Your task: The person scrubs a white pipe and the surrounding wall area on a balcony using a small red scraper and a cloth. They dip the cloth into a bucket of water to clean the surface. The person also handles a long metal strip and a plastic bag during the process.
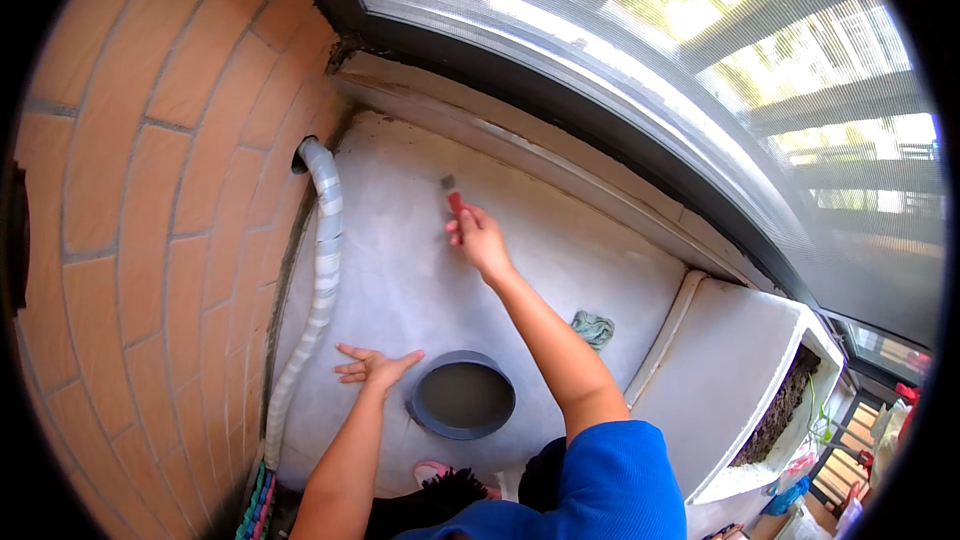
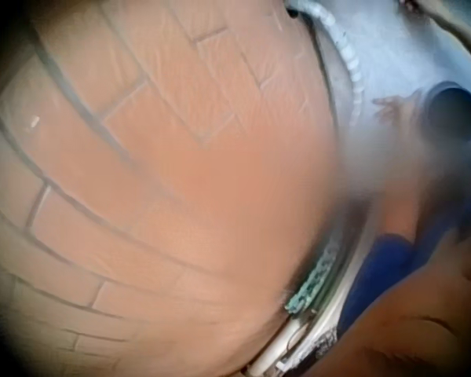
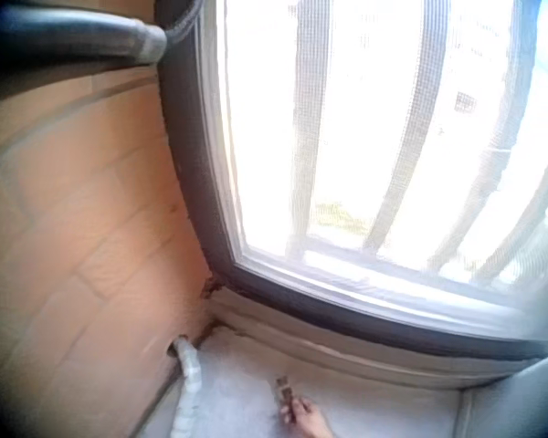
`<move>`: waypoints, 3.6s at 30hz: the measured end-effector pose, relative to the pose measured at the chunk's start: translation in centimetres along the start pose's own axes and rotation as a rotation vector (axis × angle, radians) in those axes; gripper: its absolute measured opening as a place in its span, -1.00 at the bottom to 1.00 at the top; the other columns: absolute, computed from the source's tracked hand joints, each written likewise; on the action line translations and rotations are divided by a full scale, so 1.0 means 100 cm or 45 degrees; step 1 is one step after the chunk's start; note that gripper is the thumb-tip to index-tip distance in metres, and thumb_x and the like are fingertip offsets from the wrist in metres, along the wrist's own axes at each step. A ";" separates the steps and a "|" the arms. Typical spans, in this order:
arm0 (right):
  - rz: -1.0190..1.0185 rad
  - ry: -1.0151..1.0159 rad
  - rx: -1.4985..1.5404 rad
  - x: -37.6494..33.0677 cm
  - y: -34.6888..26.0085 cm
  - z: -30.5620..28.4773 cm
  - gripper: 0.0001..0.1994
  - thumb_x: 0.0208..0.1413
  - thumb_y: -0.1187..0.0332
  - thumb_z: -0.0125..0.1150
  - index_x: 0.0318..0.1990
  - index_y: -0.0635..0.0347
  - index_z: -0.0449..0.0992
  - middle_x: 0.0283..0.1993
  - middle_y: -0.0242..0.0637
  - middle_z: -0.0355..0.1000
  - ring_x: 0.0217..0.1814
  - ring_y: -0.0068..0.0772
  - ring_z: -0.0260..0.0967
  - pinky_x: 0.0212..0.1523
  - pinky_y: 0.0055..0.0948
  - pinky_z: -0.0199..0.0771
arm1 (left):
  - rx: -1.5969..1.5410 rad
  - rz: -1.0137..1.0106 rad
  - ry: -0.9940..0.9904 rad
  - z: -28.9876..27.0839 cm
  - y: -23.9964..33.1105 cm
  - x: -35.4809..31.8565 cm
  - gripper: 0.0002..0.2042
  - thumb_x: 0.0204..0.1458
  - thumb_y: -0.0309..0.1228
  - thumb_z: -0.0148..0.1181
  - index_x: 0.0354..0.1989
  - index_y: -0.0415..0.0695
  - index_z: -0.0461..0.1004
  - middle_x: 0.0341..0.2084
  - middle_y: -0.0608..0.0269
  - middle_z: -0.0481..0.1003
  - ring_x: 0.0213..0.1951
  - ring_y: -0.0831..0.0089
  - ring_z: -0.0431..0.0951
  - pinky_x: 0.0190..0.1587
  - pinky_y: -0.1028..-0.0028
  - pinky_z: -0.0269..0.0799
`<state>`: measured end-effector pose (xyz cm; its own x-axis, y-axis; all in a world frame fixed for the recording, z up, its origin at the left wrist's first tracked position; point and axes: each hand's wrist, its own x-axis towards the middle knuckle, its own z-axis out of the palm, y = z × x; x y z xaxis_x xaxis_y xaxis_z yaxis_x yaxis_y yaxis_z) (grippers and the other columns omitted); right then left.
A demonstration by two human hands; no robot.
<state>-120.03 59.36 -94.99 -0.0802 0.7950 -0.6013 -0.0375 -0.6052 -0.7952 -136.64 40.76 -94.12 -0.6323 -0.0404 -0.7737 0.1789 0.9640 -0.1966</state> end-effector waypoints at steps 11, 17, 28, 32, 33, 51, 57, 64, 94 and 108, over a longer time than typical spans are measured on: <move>0.153 -0.008 0.273 0.026 -0.030 -0.004 -0.78 0.21 0.24 -0.12 -0.29 0.17 0.37 -0.48 -0.45 0.35 -0.55 -0.70 0.22 -0.64 -0.65 0.16 | 0.001 0.042 0.047 0.004 -0.004 0.004 0.55 -0.76 0.06 0.53 0.14 -0.02 -0.86 0.14 -0.37 -0.73 0.23 -0.21 -0.68 0.17 -0.20 -0.39; -0.092 0.180 -0.123 0.023 -0.002 -0.023 -0.76 0.03 0.33 0.09 -0.14 0.19 0.40 -0.43 -0.40 0.38 -0.46 -0.54 0.28 -0.43 -0.54 0.32 | 0.039 0.013 -0.001 0.001 -0.002 0.005 0.55 -0.75 0.09 0.52 0.12 -0.04 -0.88 0.14 -0.37 -0.74 0.22 -0.23 -0.68 0.22 -0.07 -0.40; -0.777 0.455 -1.019 0.000 -0.010 -0.087 -0.76 0.00 0.39 0.08 -0.13 0.04 0.47 -0.29 -0.13 0.40 -0.29 -0.05 0.37 -0.26 -0.24 0.40 | 0.035 -0.005 -0.001 -0.001 -0.001 0.001 0.55 -0.74 0.09 0.52 0.13 -0.04 -0.87 0.14 -0.37 -0.75 0.22 -0.23 -0.67 0.24 -0.03 -0.39; -0.807 0.440 -1.145 0.014 -0.020 -0.087 -0.78 0.02 0.35 0.05 -0.15 -0.05 0.50 -0.29 -0.19 0.41 -0.30 -0.08 0.38 -0.28 -0.24 0.40 | 0.027 0.015 0.005 0.000 0.001 -0.004 0.55 -0.74 0.08 0.52 0.13 -0.06 -0.86 0.14 -0.38 -0.74 0.22 -0.24 -0.66 0.24 -0.02 -0.40; -0.812 0.408 -1.121 0.015 -0.020 -0.089 -0.78 0.03 0.35 0.05 -0.16 -0.07 0.51 -0.28 -0.19 0.41 -0.30 -0.09 0.38 -0.29 -0.23 0.40 | 0.025 0.014 0.006 -0.001 0.000 -0.003 0.55 -0.74 0.08 0.52 0.13 -0.06 -0.86 0.14 -0.38 -0.74 0.22 -0.24 -0.66 0.24 -0.02 -0.40; -0.913 0.323 -1.150 0.032 -0.023 -0.088 -0.80 0.04 0.31 0.05 -0.18 -0.03 0.51 -0.32 -0.17 0.42 -0.34 -0.09 0.39 -0.34 -0.25 0.40 | 0.094 -0.023 0.015 -0.004 0.005 -0.011 0.50 -0.65 0.11 0.48 0.14 -0.07 -0.85 0.18 -0.36 -0.65 0.25 -0.18 -0.61 0.24 -0.01 -0.32; -0.883 0.306 -1.016 0.036 -0.014 -0.090 -0.81 0.05 0.29 0.04 -0.19 0.05 0.48 -0.26 -0.19 0.46 -0.28 -0.06 0.40 -0.29 -0.22 0.41 | 0.096 -0.037 0.006 -0.007 0.003 -0.013 0.49 -0.63 0.10 0.48 0.14 -0.06 -0.85 0.18 -0.35 -0.65 0.25 -0.18 -0.60 0.24 0.00 -0.31; -0.892 0.386 -0.984 0.038 -0.016 -0.068 -0.80 0.03 0.28 0.06 -0.21 0.06 0.50 -0.25 -0.18 0.46 -0.24 -0.07 0.40 -0.24 -0.20 0.40 | 0.042 0.007 0.000 -0.002 -0.002 -0.005 0.54 -0.71 0.10 0.50 0.13 -0.07 -0.87 0.15 -0.40 -0.71 0.23 -0.21 -0.67 0.24 0.00 -0.38; -0.932 0.329 -0.962 0.049 -0.013 -0.057 -0.78 0.04 0.35 0.04 -0.15 0.04 0.50 -0.21 -0.14 0.44 -0.21 -0.08 0.40 -0.23 -0.25 0.41 | 0.002 -0.006 -0.020 -0.005 0.001 -0.008 0.55 -0.73 0.08 0.52 0.13 -0.05 -0.88 0.14 -0.36 -0.74 0.22 -0.18 -0.71 0.24 0.00 -0.38; -0.930 0.557 -0.830 0.043 -0.009 -0.030 -0.78 0.02 0.39 0.06 -0.14 0.10 0.47 -0.26 -0.17 0.46 -0.24 -0.09 0.41 -0.21 -0.28 0.40 | 0.041 -0.007 0.013 -0.007 0.004 -0.014 0.51 -0.66 0.10 0.49 0.14 -0.06 -0.86 0.17 -0.36 -0.67 0.24 -0.19 -0.62 0.23 -0.01 -0.31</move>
<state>-117.32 63.44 -97.04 0.1148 0.9797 0.1641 0.6177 0.0589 -0.7842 -136.16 41.40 -92.71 -0.6406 -0.0427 -0.7667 0.1999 0.9547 -0.2202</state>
